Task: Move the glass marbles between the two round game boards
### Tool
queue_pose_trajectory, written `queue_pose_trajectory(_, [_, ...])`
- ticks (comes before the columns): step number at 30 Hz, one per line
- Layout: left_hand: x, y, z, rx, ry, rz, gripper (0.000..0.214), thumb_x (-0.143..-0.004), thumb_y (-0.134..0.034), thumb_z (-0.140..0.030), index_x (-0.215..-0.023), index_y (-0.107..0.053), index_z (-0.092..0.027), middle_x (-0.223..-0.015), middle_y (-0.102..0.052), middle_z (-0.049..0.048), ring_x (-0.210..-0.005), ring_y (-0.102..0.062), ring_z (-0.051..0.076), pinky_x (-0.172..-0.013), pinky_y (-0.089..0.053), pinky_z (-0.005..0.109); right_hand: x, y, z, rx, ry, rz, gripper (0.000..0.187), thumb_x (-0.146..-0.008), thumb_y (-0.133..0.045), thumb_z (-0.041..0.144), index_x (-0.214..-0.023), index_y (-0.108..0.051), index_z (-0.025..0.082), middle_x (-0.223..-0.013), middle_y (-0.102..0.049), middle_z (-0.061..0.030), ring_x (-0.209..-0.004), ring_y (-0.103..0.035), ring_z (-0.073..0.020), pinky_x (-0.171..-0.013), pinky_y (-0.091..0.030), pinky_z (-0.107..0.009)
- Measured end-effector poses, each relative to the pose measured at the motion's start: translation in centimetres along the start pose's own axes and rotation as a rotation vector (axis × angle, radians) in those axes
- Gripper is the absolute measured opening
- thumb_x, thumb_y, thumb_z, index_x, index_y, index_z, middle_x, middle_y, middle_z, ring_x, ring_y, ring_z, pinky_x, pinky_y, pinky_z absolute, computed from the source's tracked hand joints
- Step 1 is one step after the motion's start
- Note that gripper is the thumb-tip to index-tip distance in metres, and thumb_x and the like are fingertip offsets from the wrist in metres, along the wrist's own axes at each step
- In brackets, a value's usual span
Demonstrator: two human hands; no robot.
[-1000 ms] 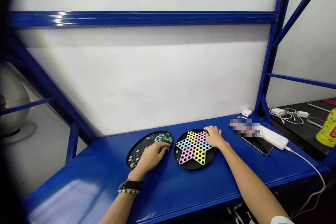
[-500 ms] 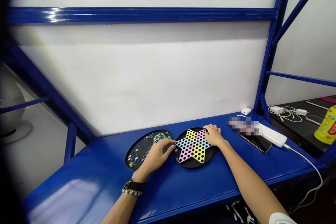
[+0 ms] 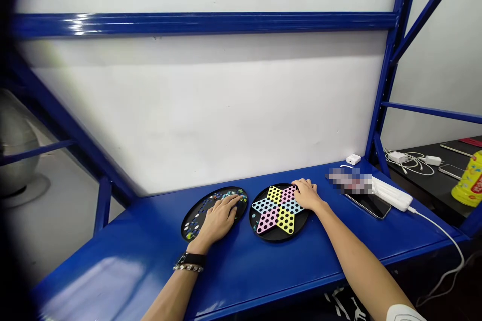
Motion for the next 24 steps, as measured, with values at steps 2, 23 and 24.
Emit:
queue_pose_trajectory(2, [-0.5, -0.1, -0.4, -0.022, -0.004, -0.004, 0.046, -0.097, -0.036, -0.026, -0.140, -0.052, -0.029, -0.149, -0.051, 0.0039, -0.133, -0.046, 0.029, -0.106, -0.040, 0.054, 0.0, 0.0, 0.0, -0.006, 0.003, -0.003, 0.046, -0.092, -0.035, 0.020, -0.134, -0.054, 0.026, -0.137, -0.055, -0.0070, -0.128, -0.042, -0.0266, -0.106, -0.028, -0.045])
queue_pose_trajectory(23, [-0.4, 2.6, -2.4, 0.190, -0.066, -0.174, 0.029, -0.090, -0.050, -0.030, -0.109, -0.070, -0.024, -0.110, -0.073, 0.0050, -0.104, -0.064, 0.025, -0.090, -0.048, 0.037, -0.1, -0.2, -0.2, -0.020, 0.011, -0.004, 0.047, -0.092, -0.035, 0.019, -0.134, -0.055, 0.028, -0.137, -0.055, -0.0067, -0.128, -0.042, -0.0264, -0.105, -0.029, -0.045])
queue_pose_trajectory(24, [-0.2, 2.5, -2.8, 0.246, -0.114, -0.147, 0.029, -0.089, -0.050, -0.029, -0.108, -0.071, -0.024, -0.110, -0.073, 0.0047, -0.103, -0.065, 0.024, -0.091, -0.048, 0.036, -0.1, -0.2, -0.2, -0.023, 0.011, -0.004, 0.047, -0.092, -0.035, 0.019, -0.134, -0.055, 0.027, -0.137, -0.055, -0.0067, -0.128, -0.042, -0.0264, -0.106, -0.028, -0.045])
Point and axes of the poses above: each hand's wrist, its own x-axis away from the middle knuckle, its own y-axis out of the back of the hand, z = x × y, the point moved 3 cm from there along -x, towards the middle knuckle
